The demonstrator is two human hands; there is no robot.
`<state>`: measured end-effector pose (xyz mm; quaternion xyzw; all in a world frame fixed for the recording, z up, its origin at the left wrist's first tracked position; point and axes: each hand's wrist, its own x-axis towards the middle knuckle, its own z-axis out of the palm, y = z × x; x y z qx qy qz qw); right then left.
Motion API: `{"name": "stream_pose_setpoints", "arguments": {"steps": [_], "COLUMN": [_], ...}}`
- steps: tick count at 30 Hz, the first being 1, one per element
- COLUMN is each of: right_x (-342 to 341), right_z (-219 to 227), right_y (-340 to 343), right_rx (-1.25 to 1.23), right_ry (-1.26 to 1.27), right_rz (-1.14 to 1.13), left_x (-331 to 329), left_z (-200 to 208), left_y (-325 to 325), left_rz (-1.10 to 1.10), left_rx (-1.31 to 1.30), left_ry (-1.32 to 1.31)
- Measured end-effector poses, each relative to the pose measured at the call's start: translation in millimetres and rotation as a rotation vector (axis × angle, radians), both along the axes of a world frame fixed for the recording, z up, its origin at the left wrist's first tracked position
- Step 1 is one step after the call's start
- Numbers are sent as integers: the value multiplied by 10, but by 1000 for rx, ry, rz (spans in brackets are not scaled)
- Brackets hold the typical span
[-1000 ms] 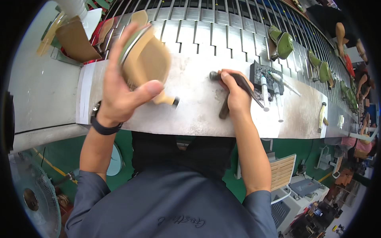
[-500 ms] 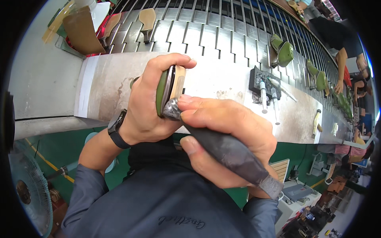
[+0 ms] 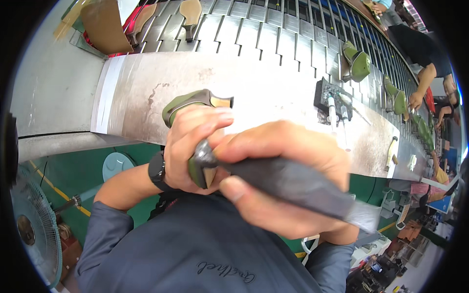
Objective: The person assembles high-heeled shoes by pressing soles onto shoe lasts by hand, then securing them by tapping along the edges with a hammer.
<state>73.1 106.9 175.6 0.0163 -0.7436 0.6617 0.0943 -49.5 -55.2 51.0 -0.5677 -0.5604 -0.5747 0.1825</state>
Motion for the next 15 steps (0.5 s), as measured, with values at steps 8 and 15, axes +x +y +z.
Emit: {"name": "stream_pose_setpoints", "arguments": {"steps": [8,15], "right_x": [261,166], "right_z": [-1454,-1730], "right_y": [-389,-589], "right_rx": [-478,-633], "right_ry": [-363,-269], "right_rz": [-547,-501], "left_x": [8,-1], "left_z": [-1009,-1047], "left_y": [-446,-509], "left_rz": [376,368], "left_rx": [-374,-403], "left_ry": [103,122]}}
